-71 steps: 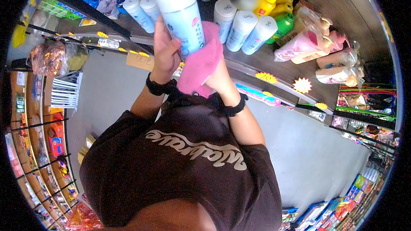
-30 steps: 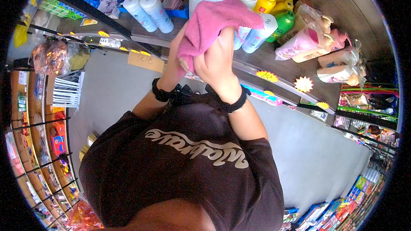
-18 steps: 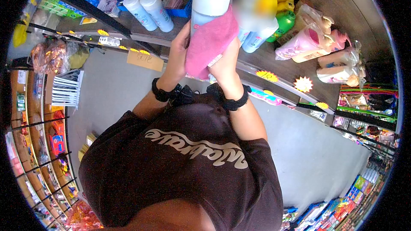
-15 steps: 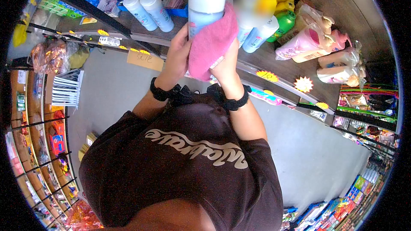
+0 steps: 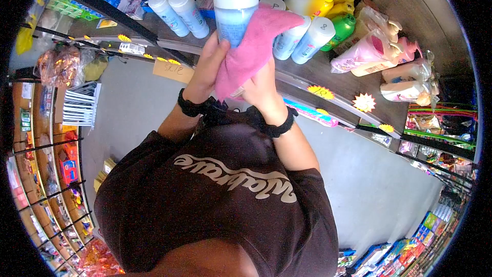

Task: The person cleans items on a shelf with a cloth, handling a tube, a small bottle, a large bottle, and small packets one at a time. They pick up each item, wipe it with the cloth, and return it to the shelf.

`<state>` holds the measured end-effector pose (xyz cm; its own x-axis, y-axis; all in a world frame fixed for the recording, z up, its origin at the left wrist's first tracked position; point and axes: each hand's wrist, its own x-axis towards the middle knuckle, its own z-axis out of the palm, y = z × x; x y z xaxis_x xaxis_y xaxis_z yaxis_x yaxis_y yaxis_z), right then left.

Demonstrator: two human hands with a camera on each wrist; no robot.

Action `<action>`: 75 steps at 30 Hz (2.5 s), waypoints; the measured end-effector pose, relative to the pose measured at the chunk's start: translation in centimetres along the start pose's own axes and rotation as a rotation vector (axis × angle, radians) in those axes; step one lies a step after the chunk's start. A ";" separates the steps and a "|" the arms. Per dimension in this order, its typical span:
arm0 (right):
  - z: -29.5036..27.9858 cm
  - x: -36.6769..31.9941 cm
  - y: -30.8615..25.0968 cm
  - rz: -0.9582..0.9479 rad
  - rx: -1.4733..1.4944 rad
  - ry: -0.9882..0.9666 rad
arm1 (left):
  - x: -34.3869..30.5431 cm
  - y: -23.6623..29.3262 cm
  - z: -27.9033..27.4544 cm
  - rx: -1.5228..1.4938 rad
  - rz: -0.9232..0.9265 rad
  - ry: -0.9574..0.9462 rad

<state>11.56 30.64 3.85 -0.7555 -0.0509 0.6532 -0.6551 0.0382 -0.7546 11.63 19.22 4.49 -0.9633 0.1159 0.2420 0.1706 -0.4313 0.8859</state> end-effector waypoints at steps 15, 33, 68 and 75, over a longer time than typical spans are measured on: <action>-1.7 2.6 -1.0 0.173 0.173 0.197 | -0.5 -1.4 -0.1 0.493 0.212 -0.110; -1.5 1.5 0.4 0.119 0.013 0.276 | -0.2 -4.0 -0.9 0.879 0.430 -0.080; 0.3 -0.3 0.5 0.188 0.068 -0.050 | 3.3 -0.5 -3.1 -0.373 0.047 0.018; 0.9 -1.2 1.0 0.275 0.015 -0.013 | 3.3 0.6 -3.6 0.017 0.031 -0.047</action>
<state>11.82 29.88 2.28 -0.9048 -0.0539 0.4224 -0.4246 0.0376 -0.9046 7.79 16.12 4.40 -0.9468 0.1449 0.2874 0.2042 -0.4198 0.8844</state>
